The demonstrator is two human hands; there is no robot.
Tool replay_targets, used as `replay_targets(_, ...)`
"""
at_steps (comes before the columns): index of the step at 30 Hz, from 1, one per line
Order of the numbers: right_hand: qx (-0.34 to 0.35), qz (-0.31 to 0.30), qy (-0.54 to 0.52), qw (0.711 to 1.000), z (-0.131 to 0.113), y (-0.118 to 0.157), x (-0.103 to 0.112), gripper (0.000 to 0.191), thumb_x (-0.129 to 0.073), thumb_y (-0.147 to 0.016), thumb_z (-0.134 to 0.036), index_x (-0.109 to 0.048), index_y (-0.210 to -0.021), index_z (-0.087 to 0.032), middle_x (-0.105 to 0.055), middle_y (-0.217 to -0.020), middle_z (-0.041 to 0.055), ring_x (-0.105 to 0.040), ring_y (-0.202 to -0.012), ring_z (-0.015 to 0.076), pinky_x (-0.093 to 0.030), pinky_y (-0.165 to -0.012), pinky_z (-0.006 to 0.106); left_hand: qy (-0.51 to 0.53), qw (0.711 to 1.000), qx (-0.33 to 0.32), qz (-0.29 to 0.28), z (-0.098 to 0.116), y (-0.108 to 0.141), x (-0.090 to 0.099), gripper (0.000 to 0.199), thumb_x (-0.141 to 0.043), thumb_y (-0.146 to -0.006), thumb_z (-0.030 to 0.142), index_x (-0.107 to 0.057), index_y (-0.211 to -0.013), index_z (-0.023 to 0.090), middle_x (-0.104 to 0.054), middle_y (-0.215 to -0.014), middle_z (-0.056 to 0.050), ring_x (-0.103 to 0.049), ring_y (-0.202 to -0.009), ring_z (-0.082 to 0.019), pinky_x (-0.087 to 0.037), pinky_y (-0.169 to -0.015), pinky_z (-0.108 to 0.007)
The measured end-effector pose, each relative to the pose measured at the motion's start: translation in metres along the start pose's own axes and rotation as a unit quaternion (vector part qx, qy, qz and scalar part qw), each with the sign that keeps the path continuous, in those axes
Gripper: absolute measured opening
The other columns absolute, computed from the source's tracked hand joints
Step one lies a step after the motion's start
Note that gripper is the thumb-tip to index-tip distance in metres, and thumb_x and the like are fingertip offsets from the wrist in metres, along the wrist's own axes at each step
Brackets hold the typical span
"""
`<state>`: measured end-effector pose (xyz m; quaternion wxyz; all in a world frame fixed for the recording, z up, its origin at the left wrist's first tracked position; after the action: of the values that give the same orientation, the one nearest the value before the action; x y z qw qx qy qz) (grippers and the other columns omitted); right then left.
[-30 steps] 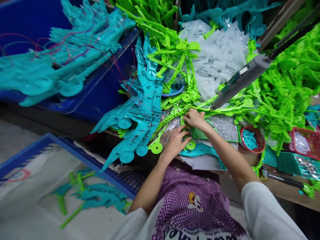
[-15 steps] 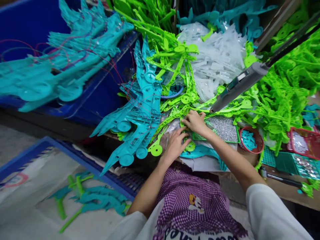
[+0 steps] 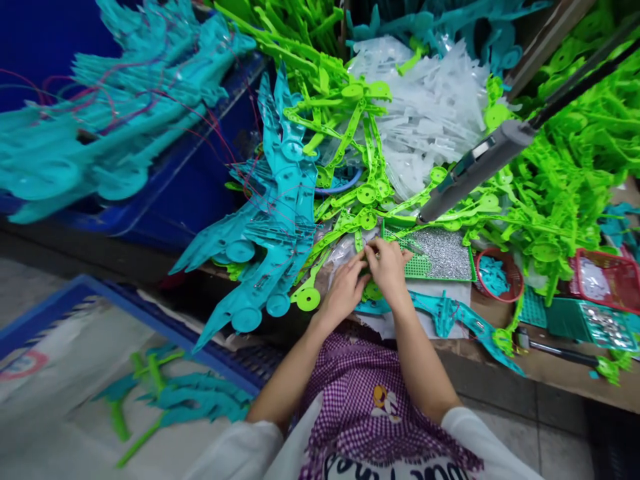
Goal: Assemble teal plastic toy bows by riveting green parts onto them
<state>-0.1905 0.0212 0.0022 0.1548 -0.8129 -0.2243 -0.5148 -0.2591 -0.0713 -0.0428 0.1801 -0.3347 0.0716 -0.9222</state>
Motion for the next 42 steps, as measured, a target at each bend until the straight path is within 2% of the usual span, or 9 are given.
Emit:
replay_targets(3, -0.020, 0.000, -0.023, 1.000, 0.002, -0.008, 0.000, 0.023, -0.051, -0.096, -0.030, -0.071, -0.105, -0.022, -0.075, -0.094, 0.0053, -0.058, -0.097, 0.0238, -0.022, -0.081, 0.036, 0.011, 0.999, 0.028, 0.030, -0.007, 0.001, 0.004, 0.016, -0.057, -0.091, 0.021, -0.054, -0.106, 0.020, -0.049, -0.142, -0.015, -0.051, -0.132, -0.025, -0.045, -0.107, -0.044)
replay_targets(7, -0.027, -0.038, -0.015, 0.999, -0.006, -0.018, 0.001, 0.024, -0.051, -0.095, -0.029, -0.074, -0.096, -0.023, -0.075, -0.092, 0.0050, -0.060, -0.094, 0.0224, -0.024, -0.082, 0.036, 0.022, 0.998, 0.040, 0.042, -0.011, 0.001, 0.003, 0.020, -0.061, -0.088, 0.022, -0.051, -0.106, 0.021, -0.058, -0.123, -0.012, -0.057, -0.121, -0.024, -0.048, -0.102, -0.044)
replay_targets(11, -0.009, -0.097, 0.015, 0.995, -0.017, -0.019, -0.008, 0.022, -0.051, -0.094, -0.028, -0.072, -0.096, -0.023, -0.075, -0.094, 0.0060, -0.061, -0.094, 0.0232, -0.024, -0.084, 0.038, 0.023, 0.996, 0.040, 0.075, -0.014, 0.003, 0.006, 0.036, -0.064, -0.086, 0.024, -0.046, -0.116, 0.020, -0.055, -0.127, -0.015, -0.054, -0.125, -0.026, -0.048, -0.103, -0.045)
replay_targets(17, 0.048, -0.110, 0.065, 0.991, -0.021, -0.012, -0.011, 0.023, -0.044, -0.098, -0.025, -0.067, -0.100, -0.020, -0.073, -0.100, 0.0095, -0.059, -0.102, 0.0256, -0.024, -0.084, 0.038, 0.007, 0.996, 0.046, 0.080, -0.013, -0.006, 0.026, 0.033, -0.041, -0.094, 0.015, -0.050, -0.126, 0.018, -0.057, -0.123, -0.013, -0.059, -0.116, -0.021, -0.050, -0.100, -0.038)
replay_targets(19, 0.072, -0.112, 0.079, 0.988, -0.022, -0.010, -0.010, 0.025, -0.041, -0.099, -0.024, -0.066, -0.103, -0.020, -0.073, -0.104, 0.0106, -0.058, -0.104, 0.0263, -0.024, -0.083, 0.039, -0.043, 0.995, 0.053, 0.069, -0.010, -0.015, 0.033, 0.042, -0.036, -0.094, 0.011, -0.053, -0.131, 0.019, -0.056, -0.127, -0.013, -0.058, -0.118, -0.021, -0.049, -0.102, -0.038)
replay_targets(23, 0.096, -0.114, 0.081, 0.986, -0.023, -0.007, -0.009, 0.029, -0.037, -0.101, -0.023, -0.064, -0.112, -0.019, -0.073, -0.110, 0.0107, -0.056, -0.105, 0.0265, -0.023, -0.084, 0.039, -0.124, 0.989, 0.079, 0.005, -0.006, -0.031, 0.034, 0.055, -0.035, -0.089, 0.004, -0.054, -0.137, 0.022, -0.056, -0.128, -0.012, -0.064, -0.106, -0.022, -0.052, -0.095, -0.035)
replay_targets(31, 0.121, -0.102, 0.079, 0.984, -0.018, -0.005, -0.011, 0.029, -0.039, -0.100, -0.020, -0.065, -0.114, -0.020, -0.073, -0.109, 0.0102, -0.055, -0.107, 0.0269, -0.022, -0.089, 0.041, -0.261, 0.950, 0.125, -0.117, 0.004, -0.041, 0.038, 0.053, -0.036, -0.092, 0.009, -0.055, -0.138, 0.028, -0.057, -0.126, -0.013, -0.068, -0.092, -0.025, -0.055, -0.081, -0.037)
replay_targets(36, 0.104, -0.091, 0.053, 0.989, -0.014, -0.005, -0.012, 0.025, -0.043, -0.100, -0.023, -0.065, -0.111, -0.021, -0.073, -0.110, 0.0091, -0.055, -0.107, 0.0266, -0.023, -0.089, 0.041, -0.309, 0.937, 0.106, -0.125, 0.008, -0.045, 0.041, 0.049, -0.038, -0.094, 0.013, -0.057, -0.137, 0.029, -0.060, -0.125, -0.012, -0.066, -0.100, -0.027, -0.053, -0.085, -0.038)
replay_targets(42, 0.097, -0.100, 0.052, 0.989, -0.014, -0.006, -0.011, 0.023, -0.044, -0.100, -0.024, -0.065, -0.109, -0.022, -0.073, -0.108, 0.0075, -0.056, -0.104, 0.0249, -0.023, -0.087, 0.039, -0.292, 0.948, 0.089, -0.091, 0.004, -0.044, 0.039, 0.042, -0.041, -0.096, 0.019, -0.062, -0.132, 0.026, -0.061, -0.126, -0.012, -0.065, -0.103, -0.027, -0.051, -0.087, -0.037)
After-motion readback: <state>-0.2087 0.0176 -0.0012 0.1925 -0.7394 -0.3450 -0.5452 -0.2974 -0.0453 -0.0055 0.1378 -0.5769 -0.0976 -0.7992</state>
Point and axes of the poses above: each hand's wrist, its own y-axis away from the middle knuckle, its own x-axis out of the back of the hand, z = x × y, the point moved 5 cm from there along -y, towards the middle knuckle
